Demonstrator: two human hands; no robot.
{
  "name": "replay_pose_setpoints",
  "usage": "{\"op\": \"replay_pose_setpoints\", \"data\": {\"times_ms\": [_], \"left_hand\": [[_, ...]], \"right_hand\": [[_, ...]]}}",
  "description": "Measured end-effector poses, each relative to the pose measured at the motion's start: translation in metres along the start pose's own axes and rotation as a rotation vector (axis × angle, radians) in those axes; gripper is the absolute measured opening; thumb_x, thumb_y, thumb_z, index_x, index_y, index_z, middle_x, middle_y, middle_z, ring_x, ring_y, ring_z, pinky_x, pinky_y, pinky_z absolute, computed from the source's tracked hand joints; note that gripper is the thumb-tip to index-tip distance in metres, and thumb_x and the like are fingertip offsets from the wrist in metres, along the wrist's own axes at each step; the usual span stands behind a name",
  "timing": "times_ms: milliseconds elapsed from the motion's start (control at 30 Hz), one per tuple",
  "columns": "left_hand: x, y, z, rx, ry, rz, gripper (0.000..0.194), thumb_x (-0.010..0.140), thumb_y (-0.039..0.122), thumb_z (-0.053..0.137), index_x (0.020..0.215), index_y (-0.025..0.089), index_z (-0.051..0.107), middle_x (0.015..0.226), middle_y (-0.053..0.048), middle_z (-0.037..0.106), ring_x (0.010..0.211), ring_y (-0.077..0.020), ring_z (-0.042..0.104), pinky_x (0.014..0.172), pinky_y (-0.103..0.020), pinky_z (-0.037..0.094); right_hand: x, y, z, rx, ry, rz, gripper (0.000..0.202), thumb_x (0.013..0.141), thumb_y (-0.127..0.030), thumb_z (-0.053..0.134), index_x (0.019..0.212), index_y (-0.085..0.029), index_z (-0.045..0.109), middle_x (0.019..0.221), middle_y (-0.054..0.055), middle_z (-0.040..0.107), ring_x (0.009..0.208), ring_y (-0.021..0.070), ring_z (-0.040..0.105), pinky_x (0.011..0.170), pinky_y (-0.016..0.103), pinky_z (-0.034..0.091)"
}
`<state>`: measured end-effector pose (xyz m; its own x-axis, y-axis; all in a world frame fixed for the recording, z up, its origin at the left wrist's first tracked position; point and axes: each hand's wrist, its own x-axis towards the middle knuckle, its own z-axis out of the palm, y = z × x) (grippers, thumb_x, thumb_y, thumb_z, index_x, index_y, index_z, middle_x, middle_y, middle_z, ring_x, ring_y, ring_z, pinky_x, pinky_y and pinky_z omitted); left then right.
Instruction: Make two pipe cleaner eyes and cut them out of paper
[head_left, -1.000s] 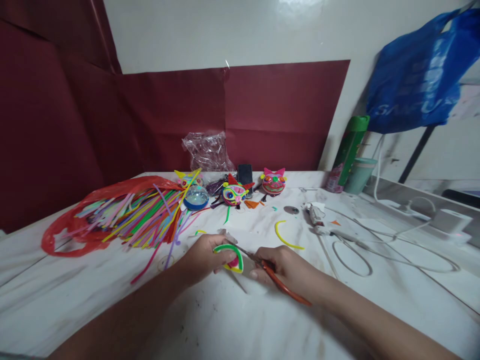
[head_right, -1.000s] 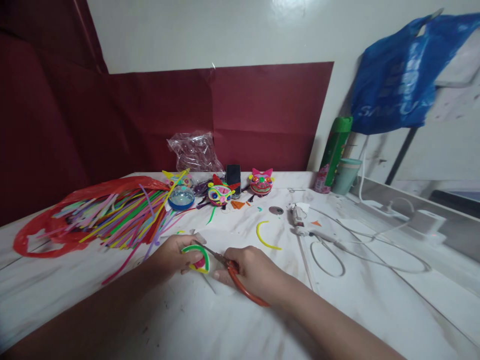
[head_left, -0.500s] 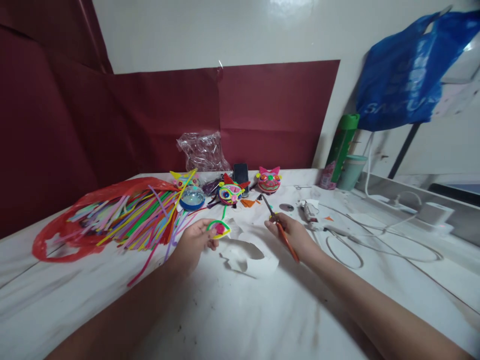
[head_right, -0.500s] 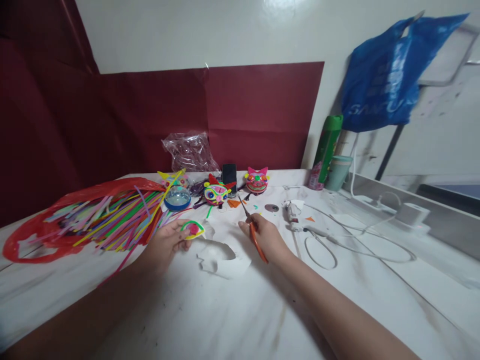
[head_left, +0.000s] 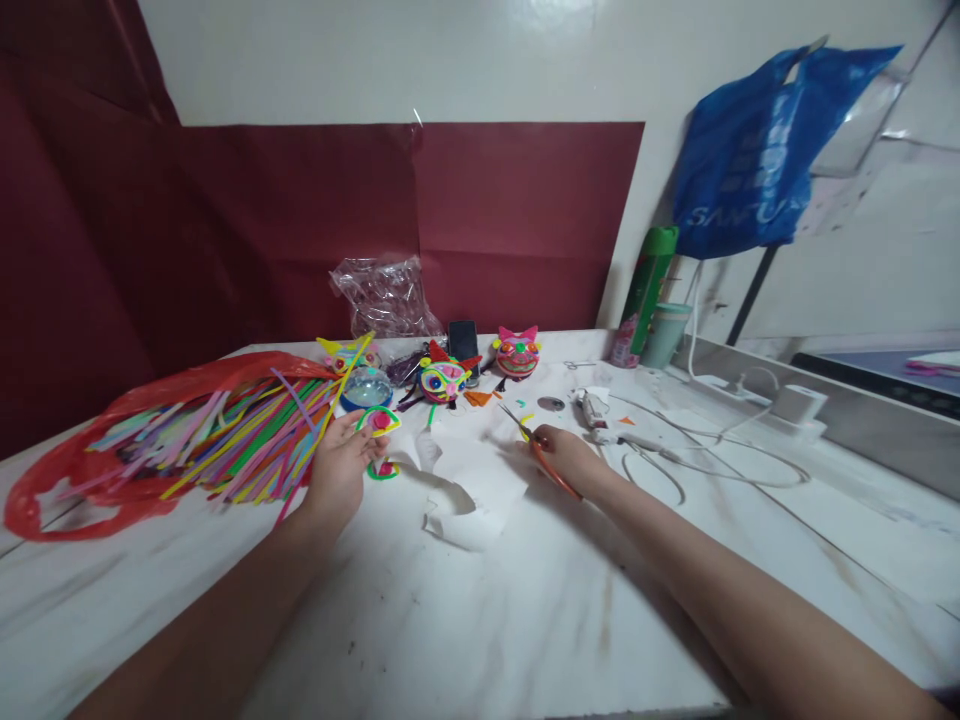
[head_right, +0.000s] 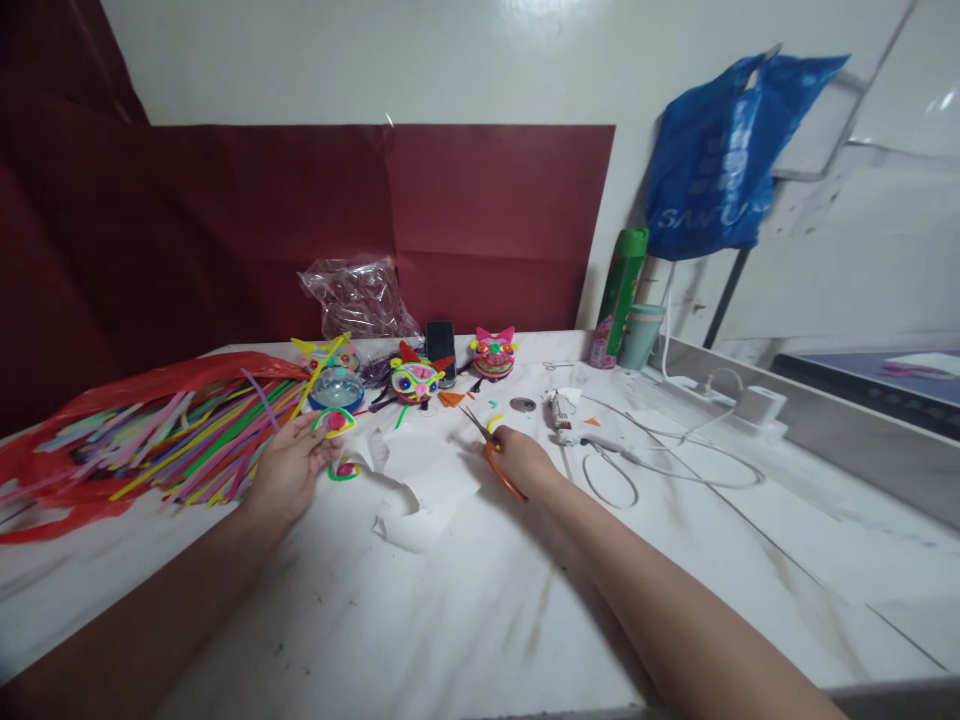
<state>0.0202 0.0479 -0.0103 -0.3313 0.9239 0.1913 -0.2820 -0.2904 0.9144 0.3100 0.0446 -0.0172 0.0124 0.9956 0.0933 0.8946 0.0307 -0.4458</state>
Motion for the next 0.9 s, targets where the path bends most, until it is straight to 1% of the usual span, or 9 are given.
{"op": "replay_pose_setpoints", "data": {"times_ms": [167, 233, 333, 400, 533, 633, 700, 767, 900], "left_hand": [[0.0, -0.006, 0.0, 0.026, -0.049, -0.049, 0.027, 0.063, 0.009, 0.066, 0.088, 0.016, 0.059, 0.062, 0.002, 0.065, 0.052, -0.0135, 0.063, 0.049, -0.021, 0.05], [0.0, -0.009, 0.001, 0.087, -0.058, -0.097, 0.024, 0.066, 0.007, 0.065, 0.087, 0.016, 0.061, 0.066, 0.001, 0.068, 0.054, -0.0129, 0.065, 0.052, -0.02, 0.052], [-0.001, -0.011, 0.002, 0.109, -0.087, -0.166, 0.026, 0.069, 0.006, 0.065, 0.093, 0.015, 0.061, 0.07, 0.002, 0.07, 0.058, -0.0139, 0.067, 0.057, -0.022, 0.055], [-0.002, -0.012, 0.004, 0.106, -0.074, -0.179, 0.028, 0.068, 0.005, 0.065, 0.093, 0.016, 0.061, 0.069, 0.003, 0.07, 0.058, -0.0136, 0.067, 0.056, -0.021, 0.055], [-0.005, -0.009, 0.007, 0.114, -0.017, -0.146, 0.025, 0.066, 0.003, 0.064, 0.087, 0.017, 0.06, 0.063, 0.005, 0.068, 0.055, -0.0122, 0.065, 0.055, -0.02, 0.054], [-0.005, -0.005, 0.008, 0.118, 0.011, -0.09, 0.023, 0.064, 0.005, 0.064, 0.083, 0.018, 0.06, 0.058, 0.005, 0.067, 0.054, -0.0122, 0.063, 0.054, -0.02, 0.053], [-0.005, -0.002, 0.008, 0.121, 0.03, -0.084, 0.022, 0.064, 0.009, 0.065, 0.082, 0.019, 0.059, 0.056, 0.005, 0.066, 0.052, -0.0123, 0.062, 0.052, -0.02, 0.052], [-0.005, 0.0, 0.007, 0.128, 0.038, -0.09, 0.022, 0.063, 0.012, 0.066, 0.082, 0.021, 0.059, 0.057, 0.005, 0.067, 0.053, -0.0129, 0.062, 0.052, -0.02, 0.052], [-0.004, -0.004, 0.005, 0.167, 0.036, -0.089, 0.025, 0.057, 0.016, 0.068, 0.079, 0.025, 0.061, 0.06, 0.007, 0.068, 0.058, -0.0147, 0.063, 0.054, -0.022, 0.052]], "right_hand": [[-0.007, -0.01, 0.004, -0.055, -0.001, -0.058, 0.03, 0.092, -0.038, 0.047, 0.106, -0.014, 0.059, 0.095, 0.014, 0.071, 0.083, 0.0242, 0.065, 0.065, 0.028, 0.041], [-0.01, -0.013, 0.007, -0.096, 0.01, -0.072, 0.029, 0.091, -0.033, 0.048, 0.109, -0.013, 0.057, 0.097, 0.016, 0.07, 0.084, 0.0257, 0.066, 0.066, 0.029, 0.042], [-0.013, -0.018, 0.012, -0.158, 0.017, -0.12, 0.029, 0.085, -0.035, 0.056, 0.104, -0.013, 0.059, 0.102, 0.017, 0.068, 0.092, 0.0275, 0.064, 0.072, 0.03, 0.043], [-0.013, -0.021, 0.017, -0.184, 0.015, -0.153, 0.026, 0.083, -0.031, 0.058, 0.102, -0.013, 0.059, 0.105, 0.018, 0.067, 0.098, 0.028, 0.062, 0.077, 0.031, 0.042], [-0.014, -0.024, 0.026, -0.17, -0.02, -0.175, 0.021, 0.083, -0.017, 0.051, 0.102, -0.014, 0.059, 0.098, 0.017, 0.069, 0.086, 0.0268, 0.064, 0.067, 0.031, 0.042], [-0.014, -0.023, 0.027, -0.112, -0.011, -0.187, 0.02, 0.081, -0.015, 0.052, 0.099, -0.016, 0.059, 0.094, 0.013, 0.07, 0.081, 0.025, 0.065, 0.062, 0.029, 0.04], [-0.013, -0.022, 0.021, -0.055, 0.042, -0.188, 0.018, 0.081, -0.014, 0.053, 0.097, -0.017, 0.06, 0.092, 0.01, 0.07, 0.08, 0.0227, 0.064, 0.063, 0.027, 0.04], [-0.01, -0.019, 0.008, 0.012, 0.134, -0.179, 0.019, 0.081, -0.013, 0.053, 0.099, -0.018, 0.06, 0.091, 0.006, 0.07, 0.081, 0.0198, 0.063, 0.065, 0.025, 0.042], [0.004, -0.005, -0.033, 0.156, 0.397, -0.101, 0.022, 0.091, -0.017, 0.05, 0.111, -0.019, 0.057, 0.098, 0.001, 0.068, 0.089, 0.016, 0.062, 0.076, 0.025, 0.047]]}}
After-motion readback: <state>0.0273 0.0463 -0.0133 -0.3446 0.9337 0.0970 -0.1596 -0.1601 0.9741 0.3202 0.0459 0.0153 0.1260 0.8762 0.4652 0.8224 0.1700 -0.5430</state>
